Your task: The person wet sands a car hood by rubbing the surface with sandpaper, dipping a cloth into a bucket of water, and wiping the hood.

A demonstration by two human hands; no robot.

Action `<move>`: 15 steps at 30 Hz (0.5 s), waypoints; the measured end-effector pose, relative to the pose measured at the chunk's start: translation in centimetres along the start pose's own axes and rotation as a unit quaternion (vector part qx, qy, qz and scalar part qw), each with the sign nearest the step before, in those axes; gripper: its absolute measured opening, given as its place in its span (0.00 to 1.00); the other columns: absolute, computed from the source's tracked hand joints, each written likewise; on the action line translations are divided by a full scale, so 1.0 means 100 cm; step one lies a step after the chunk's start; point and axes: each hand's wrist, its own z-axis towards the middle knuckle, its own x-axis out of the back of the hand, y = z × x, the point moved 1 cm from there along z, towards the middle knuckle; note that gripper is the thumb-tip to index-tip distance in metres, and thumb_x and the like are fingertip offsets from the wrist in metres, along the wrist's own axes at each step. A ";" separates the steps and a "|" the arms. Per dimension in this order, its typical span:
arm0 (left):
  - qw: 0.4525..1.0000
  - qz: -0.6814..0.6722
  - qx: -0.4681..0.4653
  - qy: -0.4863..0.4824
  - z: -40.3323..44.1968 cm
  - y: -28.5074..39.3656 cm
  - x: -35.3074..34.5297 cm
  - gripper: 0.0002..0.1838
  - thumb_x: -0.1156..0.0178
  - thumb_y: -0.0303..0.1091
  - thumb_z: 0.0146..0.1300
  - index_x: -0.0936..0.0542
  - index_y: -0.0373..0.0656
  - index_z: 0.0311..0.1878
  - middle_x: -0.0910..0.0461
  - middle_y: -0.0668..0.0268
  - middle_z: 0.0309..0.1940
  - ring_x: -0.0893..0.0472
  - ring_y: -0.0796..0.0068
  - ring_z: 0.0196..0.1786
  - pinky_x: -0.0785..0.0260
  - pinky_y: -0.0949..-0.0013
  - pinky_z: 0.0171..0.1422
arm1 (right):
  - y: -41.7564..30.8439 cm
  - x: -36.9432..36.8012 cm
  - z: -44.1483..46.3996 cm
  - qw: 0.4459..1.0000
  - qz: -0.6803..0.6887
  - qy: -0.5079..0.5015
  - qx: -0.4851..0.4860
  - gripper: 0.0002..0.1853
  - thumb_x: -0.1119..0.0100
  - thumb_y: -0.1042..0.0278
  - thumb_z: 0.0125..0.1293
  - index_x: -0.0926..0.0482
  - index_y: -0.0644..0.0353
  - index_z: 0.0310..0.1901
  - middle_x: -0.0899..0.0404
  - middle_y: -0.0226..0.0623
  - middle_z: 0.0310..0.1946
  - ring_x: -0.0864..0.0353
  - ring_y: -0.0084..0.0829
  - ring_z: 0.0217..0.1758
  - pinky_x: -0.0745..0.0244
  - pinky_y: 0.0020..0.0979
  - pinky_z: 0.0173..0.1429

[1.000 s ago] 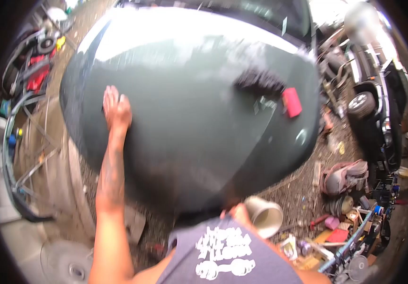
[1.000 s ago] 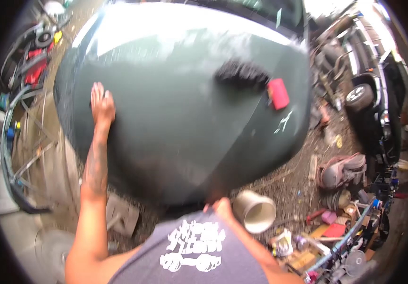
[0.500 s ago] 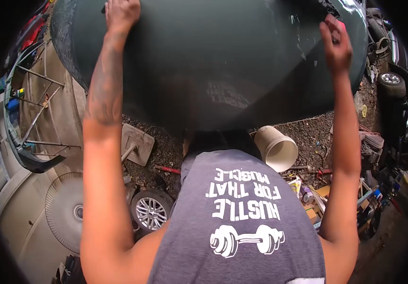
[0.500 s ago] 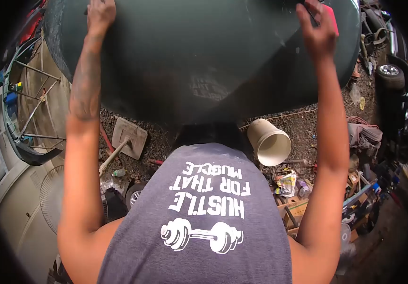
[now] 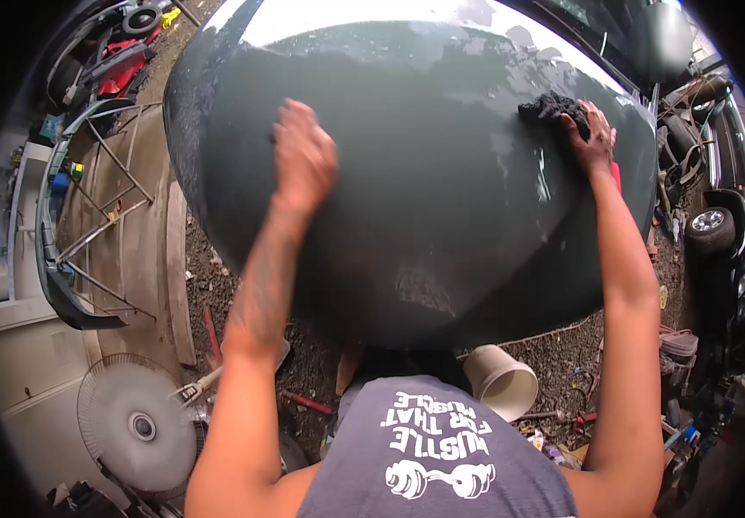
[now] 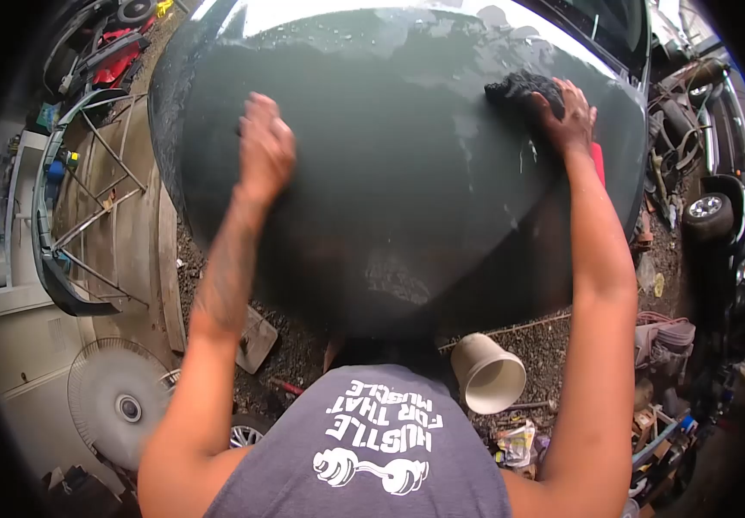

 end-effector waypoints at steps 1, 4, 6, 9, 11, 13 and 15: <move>0.977 -0.203 -0.022 0.067 -0.016 0.027 0.024 0.31 0.62 0.36 0.70 0.42 0.29 0.73 0.44 0.43 0.75 0.42 0.44 0.76 0.53 0.51 0.80 | 0.009 -0.006 0.003 0.999 -0.020 0.008 -0.048 0.36 0.46 0.29 0.62 0.27 0.43 0.65 0.31 0.36 0.69 0.37 0.38 0.75 0.53 0.60 0.76; 0.961 -0.269 0.011 0.061 0.006 -0.003 0.011 0.31 0.62 0.37 0.70 0.41 0.30 0.73 0.43 0.43 0.74 0.43 0.44 0.76 0.53 0.51 0.80 | 0.012 -0.015 -0.003 0.991 -0.055 0.019 -0.118 0.36 0.46 0.29 0.63 0.28 0.42 0.66 0.32 0.35 0.69 0.38 0.38 0.75 0.55 0.60 0.77; 0.965 -0.239 0.103 0.026 0.062 -0.066 -0.047 0.31 0.66 0.40 0.73 0.43 0.32 0.74 0.46 0.45 0.76 0.47 0.47 0.78 0.56 0.52 0.81 | 0.011 -0.015 0.003 0.990 -0.061 0.023 -0.125 0.35 0.47 0.30 0.64 0.29 0.42 0.67 0.32 0.34 0.70 0.39 0.38 0.76 0.56 0.61 0.77; 0.947 -0.270 0.173 0.027 0.105 -0.097 -0.081 0.33 0.66 0.44 0.73 0.44 0.33 0.75 0.48 0.47 0.77 0.49 0.50 0.80 0.59 0.53 0.82 | 0.014 -0.018 0.001 0.992 -0.037 0.011 -0.117 0.31 0.46 0.37 0.66 0.30 0.37 0.68 0.35 0.35 0.71 0.41 0.40 0.76 0.57 0.62 0.77; 0.955 -0.221 0.198 0.008 0.101 -0.077 -0.074 0.34 0.66 0.45 0.73 0.45 0.32 0.75 0.49 0.48 0.77 0.52 0.52 0.80 0.60 0.53 0.82 | 0.012 -0.017 0.008 0.993 -0.018 0.018 -0.114 0.31 0.42 0.42 0.61 0.30 0.36 0.67 0.35 0.35 0.71 0.41 0.43 0.76 0.54 0.62 0.77; 0.952 -0.239 0.189 -0.020 0.098 -0.070 -0.056 0.34 0.65 0.45 0.73 0.46 0.31 0.75 0.51 0.47 0.78 0.53 0.52 0.81 0.61 0.53 0.82 | 0.030 -0.051 0.017 0.994 0.012 0.037 -0.103 0.32 0.38 0.45 0.56 0.27 0.36 0.64 0.32 0.36 0.68 0.39 0.45 0.74 0.49 0.62 0.75; 0.956 -0.219 0.195 -0.025 0.099 -0.063 -0.058 0.34 0.65 0.44 0.73 0.47 0.31 0.75 0.51 0.47 0.78 0.53 0.53 0.81 0.62 0.54 0.83 | -0.074 0.002 0.036 0.991 0.092 -0.011 -0.098 0.34 0.33 0.38 0.49 0.21 0.41 0.58 0.26 0.37 0.62 0.35 0.45 0.71 0.43 0.59 0.70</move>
